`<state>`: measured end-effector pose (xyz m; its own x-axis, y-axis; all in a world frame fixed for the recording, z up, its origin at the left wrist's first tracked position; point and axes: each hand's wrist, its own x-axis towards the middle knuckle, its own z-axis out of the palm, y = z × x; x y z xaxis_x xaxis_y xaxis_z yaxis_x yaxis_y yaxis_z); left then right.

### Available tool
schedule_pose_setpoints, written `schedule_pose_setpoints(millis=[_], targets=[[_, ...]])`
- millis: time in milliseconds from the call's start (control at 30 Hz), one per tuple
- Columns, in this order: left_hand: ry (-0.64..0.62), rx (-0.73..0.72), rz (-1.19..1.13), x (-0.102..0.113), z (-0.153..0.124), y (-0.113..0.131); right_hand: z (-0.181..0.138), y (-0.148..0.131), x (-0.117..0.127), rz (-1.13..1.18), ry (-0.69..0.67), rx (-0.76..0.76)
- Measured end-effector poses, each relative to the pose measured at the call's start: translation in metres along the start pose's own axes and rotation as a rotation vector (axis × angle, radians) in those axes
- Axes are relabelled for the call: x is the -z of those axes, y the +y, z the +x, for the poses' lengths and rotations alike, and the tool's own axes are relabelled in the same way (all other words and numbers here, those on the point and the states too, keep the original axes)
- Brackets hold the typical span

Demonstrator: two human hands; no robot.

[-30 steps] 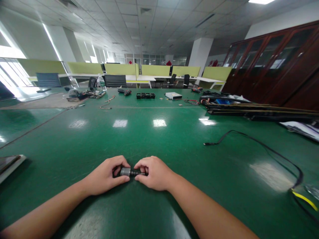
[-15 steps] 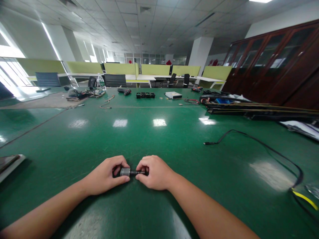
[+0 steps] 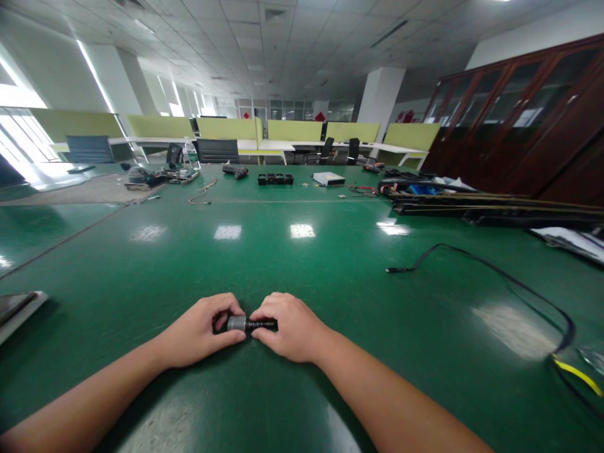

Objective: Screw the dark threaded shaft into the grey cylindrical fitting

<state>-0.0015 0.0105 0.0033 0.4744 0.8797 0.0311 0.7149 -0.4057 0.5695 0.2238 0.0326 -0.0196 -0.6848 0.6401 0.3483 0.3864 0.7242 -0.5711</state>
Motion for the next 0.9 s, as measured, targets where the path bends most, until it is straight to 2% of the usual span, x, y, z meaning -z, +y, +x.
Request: schedule_pose_setpoints(millis=[567, 700, 800, 900], targets=[[-0.011, -0.007, -0.007, 0.001, 0.001, 0.000, -0.001, -0.002, 0.004, 0.007, 0.045, -0.051], [-0.017, -0.009, -0.019, 0.001, 0.001, 0.000, -0.003, 0.003, 0.010, -0.011, 0.016, -0.054], [-0.019, -0.002, -0.034, 0.002, 0.000, 0.000, -0.006, 0.011, 0.020, 0.028, -0.036, -0.100], [-0.019, 0.006, -0.044, 0.003, 0.000, 0.001, -0.010, 0.020, 0.028, 0.057, -0.014, -0.183]])
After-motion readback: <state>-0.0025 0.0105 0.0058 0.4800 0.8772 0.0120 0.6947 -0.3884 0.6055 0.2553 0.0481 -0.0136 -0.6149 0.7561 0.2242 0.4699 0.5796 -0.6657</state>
